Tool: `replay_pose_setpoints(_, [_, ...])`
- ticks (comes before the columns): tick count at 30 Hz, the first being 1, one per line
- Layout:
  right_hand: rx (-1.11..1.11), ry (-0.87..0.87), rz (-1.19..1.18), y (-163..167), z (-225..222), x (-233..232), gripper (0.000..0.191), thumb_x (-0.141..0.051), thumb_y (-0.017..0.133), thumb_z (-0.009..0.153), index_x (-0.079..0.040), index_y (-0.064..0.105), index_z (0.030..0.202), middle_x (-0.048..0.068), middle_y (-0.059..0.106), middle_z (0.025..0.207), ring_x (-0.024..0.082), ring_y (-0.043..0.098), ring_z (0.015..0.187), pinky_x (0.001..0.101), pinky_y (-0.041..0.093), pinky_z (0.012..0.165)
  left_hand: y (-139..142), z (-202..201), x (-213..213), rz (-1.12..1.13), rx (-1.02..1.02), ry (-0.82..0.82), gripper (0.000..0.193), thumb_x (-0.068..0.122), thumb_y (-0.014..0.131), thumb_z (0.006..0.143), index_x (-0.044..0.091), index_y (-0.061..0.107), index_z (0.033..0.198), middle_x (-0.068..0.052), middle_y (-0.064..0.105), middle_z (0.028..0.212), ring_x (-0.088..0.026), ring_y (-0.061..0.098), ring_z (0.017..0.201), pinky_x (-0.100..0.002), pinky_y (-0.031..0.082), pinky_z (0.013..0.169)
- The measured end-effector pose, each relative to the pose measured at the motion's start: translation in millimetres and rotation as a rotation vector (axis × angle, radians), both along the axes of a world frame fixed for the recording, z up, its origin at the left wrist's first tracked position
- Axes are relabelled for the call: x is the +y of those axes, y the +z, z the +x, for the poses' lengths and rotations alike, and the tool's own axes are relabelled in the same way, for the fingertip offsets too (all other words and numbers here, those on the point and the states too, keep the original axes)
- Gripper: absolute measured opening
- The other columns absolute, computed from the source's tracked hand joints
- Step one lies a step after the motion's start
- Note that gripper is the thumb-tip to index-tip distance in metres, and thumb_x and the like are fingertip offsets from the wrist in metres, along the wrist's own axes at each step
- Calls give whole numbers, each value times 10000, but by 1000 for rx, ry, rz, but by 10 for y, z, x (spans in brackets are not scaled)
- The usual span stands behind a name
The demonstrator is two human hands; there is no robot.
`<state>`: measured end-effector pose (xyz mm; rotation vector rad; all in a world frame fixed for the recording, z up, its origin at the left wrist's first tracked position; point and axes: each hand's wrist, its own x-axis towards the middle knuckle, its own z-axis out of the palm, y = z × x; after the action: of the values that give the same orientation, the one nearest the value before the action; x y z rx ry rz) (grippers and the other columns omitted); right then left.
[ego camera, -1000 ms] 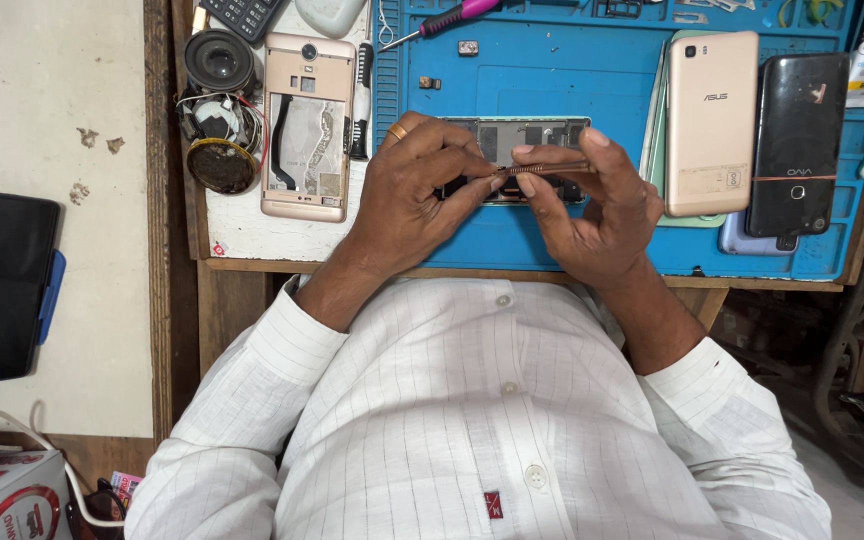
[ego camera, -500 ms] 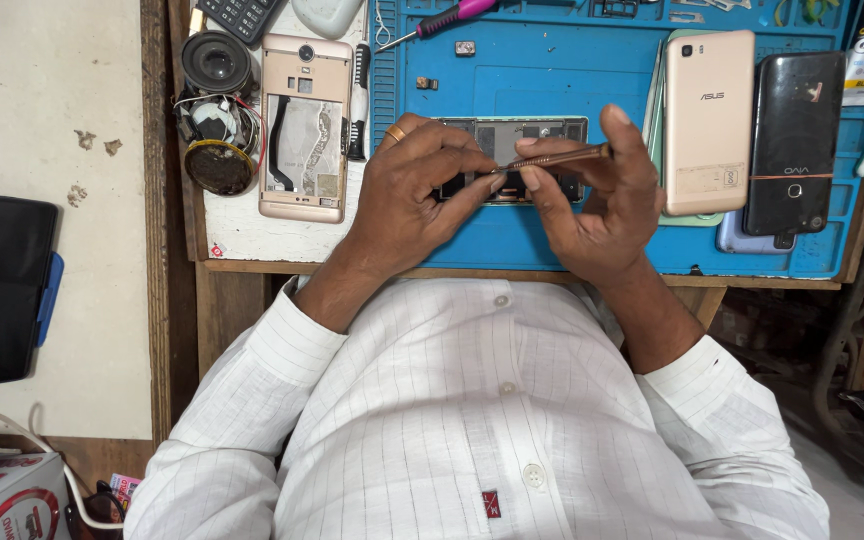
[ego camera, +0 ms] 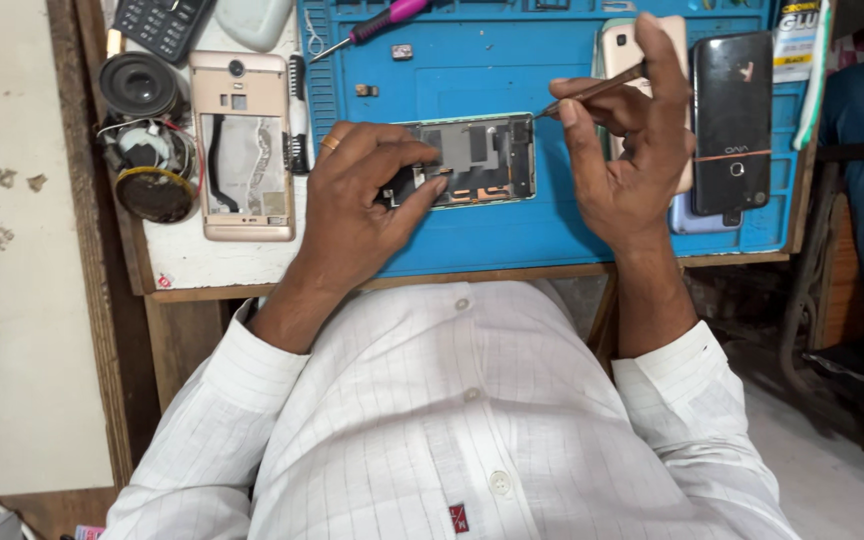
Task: The person repairs a disassembled smartphone on a blue work mat, holding the phone chassis steady with one hand while using a screwdriver-like tool with the other to work on internal components. They reposition the phone and continue working on its internals throughout the episode.
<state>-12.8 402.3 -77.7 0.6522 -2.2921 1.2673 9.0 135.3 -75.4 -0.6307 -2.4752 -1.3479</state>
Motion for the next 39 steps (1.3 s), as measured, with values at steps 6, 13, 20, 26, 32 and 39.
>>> replay_pose_setpoints(6, [-81,46,19,-138,94,116,586,-1,653,1169,-116,262,1590,165,785,1112,245,781,1136,363,673,1010,-26,22,28,-37,-21,-9,271,76,843,897,76,737,1146,-63,672,1136,-238,589,1065,-365,510,908])
replay_pose_setpoints(13, [3,8,-21,-117,88,130,621,28,611,1137,-130,235,1606,196,749,1135,270,766,1102,370,686,988,-34,16,45,-66,-23,-21,286,70,835,894,84,733,1160,-53,666,1155,-241,577,1074,-377,492,936])
replay_pose_setpoints(20, [7,10,2,-55,9,108,621,37,624,1143,-145,256,1608,165,736,1193,259,767,1113,359,681,984,-36,11,42,-67,-35,-29,293,55,814,891,93,732,1170,-49,668,1171,-239,577,1096,-372,497,955])
replay_pose_setpoints(26, [-34,-12,31,-144,10,153,585,13,650,1177,-146,267,1589,156,697,1355,244,775,1163,351,685,1028,-34,1,39,-65,-49,-33,297,53,808,889,95,734,1174,-53,666,1176,-243,576,1105,-373,502,956])
replay_pose_setpoints(32, [-23,-22,79,-235,-2,174,603,-4,663,1161,-159,262,1585,151,721,1311,234,766,1169,358,659,1063,-19,-2,41,-71,-56,-34,309,45,800,883,91,734,1181,-56,666,1180,-240,578,1110,-379,500,963])
replay_pose_setpoints(39, [-43,-30,88,-239,-10,147,608,-8,667,1147,-166,272,1581,137,778,1134,231,773,1143,358,664,1033,-12,-31,45,-69,-54,-29,311,44,796,878,93,733,1179,-53,661,1175,-240,578,1110,-381,508,959])
